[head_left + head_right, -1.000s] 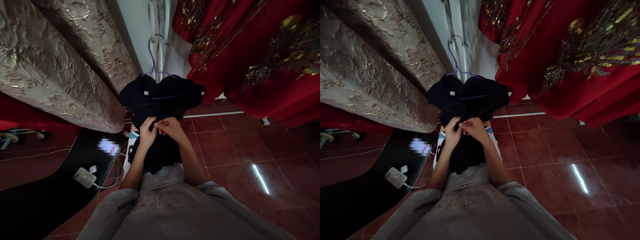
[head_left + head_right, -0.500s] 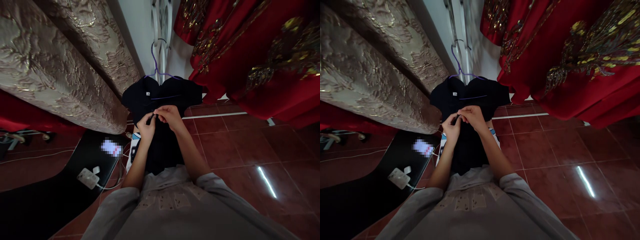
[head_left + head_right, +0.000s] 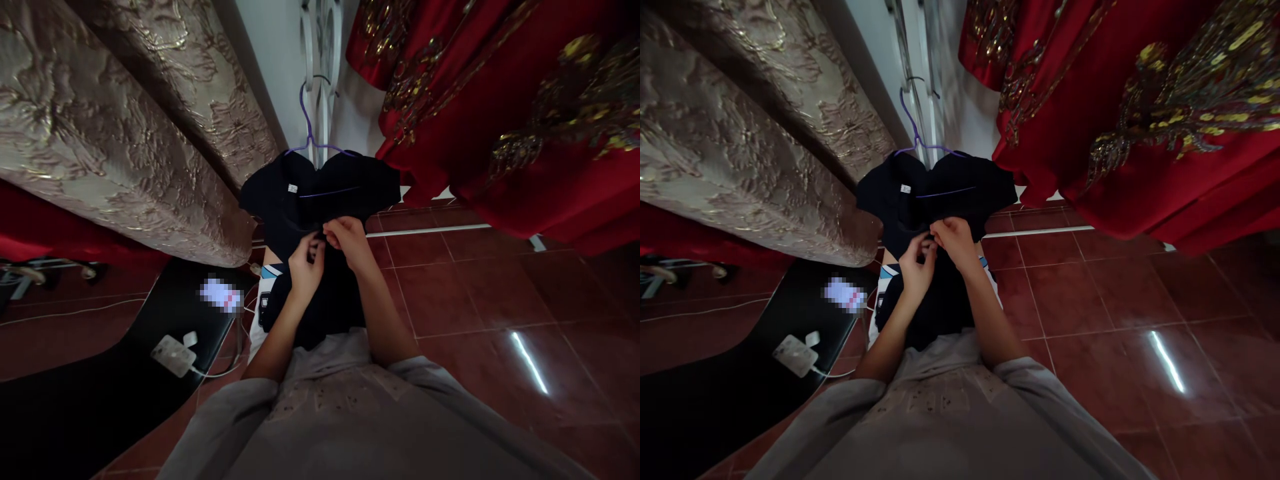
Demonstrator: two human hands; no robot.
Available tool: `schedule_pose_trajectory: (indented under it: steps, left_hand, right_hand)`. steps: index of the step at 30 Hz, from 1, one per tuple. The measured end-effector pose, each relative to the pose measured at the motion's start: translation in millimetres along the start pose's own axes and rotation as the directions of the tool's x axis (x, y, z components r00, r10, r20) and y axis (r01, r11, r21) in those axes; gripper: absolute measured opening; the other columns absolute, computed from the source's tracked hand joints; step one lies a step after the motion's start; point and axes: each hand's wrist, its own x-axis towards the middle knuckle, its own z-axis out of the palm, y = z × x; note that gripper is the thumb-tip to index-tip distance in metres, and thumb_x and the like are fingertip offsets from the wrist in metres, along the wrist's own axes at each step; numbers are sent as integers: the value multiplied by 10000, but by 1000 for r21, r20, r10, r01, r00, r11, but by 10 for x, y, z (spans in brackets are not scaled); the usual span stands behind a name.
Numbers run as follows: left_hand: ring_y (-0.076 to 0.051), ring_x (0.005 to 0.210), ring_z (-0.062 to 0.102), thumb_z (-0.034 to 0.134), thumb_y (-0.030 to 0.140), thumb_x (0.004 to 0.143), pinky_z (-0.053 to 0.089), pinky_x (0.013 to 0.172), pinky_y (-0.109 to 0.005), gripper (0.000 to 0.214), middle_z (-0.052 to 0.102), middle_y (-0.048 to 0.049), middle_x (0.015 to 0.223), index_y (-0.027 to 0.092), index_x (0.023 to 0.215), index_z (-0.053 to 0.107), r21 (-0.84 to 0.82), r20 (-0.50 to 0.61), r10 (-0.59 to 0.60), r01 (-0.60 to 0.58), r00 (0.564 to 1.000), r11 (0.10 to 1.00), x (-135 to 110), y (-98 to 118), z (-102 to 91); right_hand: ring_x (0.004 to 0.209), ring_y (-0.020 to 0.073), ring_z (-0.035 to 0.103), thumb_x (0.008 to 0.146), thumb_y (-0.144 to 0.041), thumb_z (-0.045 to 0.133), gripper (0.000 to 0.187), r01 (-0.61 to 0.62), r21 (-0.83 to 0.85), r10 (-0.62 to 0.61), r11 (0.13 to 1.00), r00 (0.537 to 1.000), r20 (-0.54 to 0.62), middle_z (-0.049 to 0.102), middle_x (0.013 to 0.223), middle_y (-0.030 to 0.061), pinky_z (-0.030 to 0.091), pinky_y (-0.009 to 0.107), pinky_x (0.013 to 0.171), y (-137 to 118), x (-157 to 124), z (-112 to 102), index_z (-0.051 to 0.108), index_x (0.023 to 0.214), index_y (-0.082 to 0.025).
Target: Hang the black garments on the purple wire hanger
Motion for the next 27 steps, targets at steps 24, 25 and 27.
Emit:
schedule_pose_trajectory:
  steps: [24, 25, 27]
  left_hand:
    - [-154, 504, 526, 649, 78, 829, 401, 522, -250, 179, 538, -3, 578, 185, 712, 565, 231, 306, -244, 177, 920, 957, -55, -555, 195]
    - [-156, 506, 532, 670, 74, 815, 421, 536, -257, 181, 541, -3, 575, 182, 709, 571, 241, 326, -249, 175, 912, 955, -25, -516, 173]
    - [-160, 538, 565, 734, 100, 792, 472, 581, -268, 155, 570, -4, 604, 170, 751, 601, 252, 363, -253, 167, 897, 953, 71, -391, 98]
  right_hand:
    - [451, 48, 373, 898, -293, 646, 189, 322, 79, -310, 944, 942, -130, 442, 498, -58, 252, 190, 454, -586, 455, 80, 641, 755, -170]
    - [453, 47, 388, 901, -289, 647, 187, 330, 78, -321, 941, 941, -104, 455, 499, -57, 258, 185, 454, -620, 437, 94, 644, 759, -169]
    - [440, 46, 391, 898, -271, 647, 173, 324, 92, -320, 942, 946, -50, 469, 485, -59, 251, 183, 443, -627, 389, 106, 651, 761, -165]
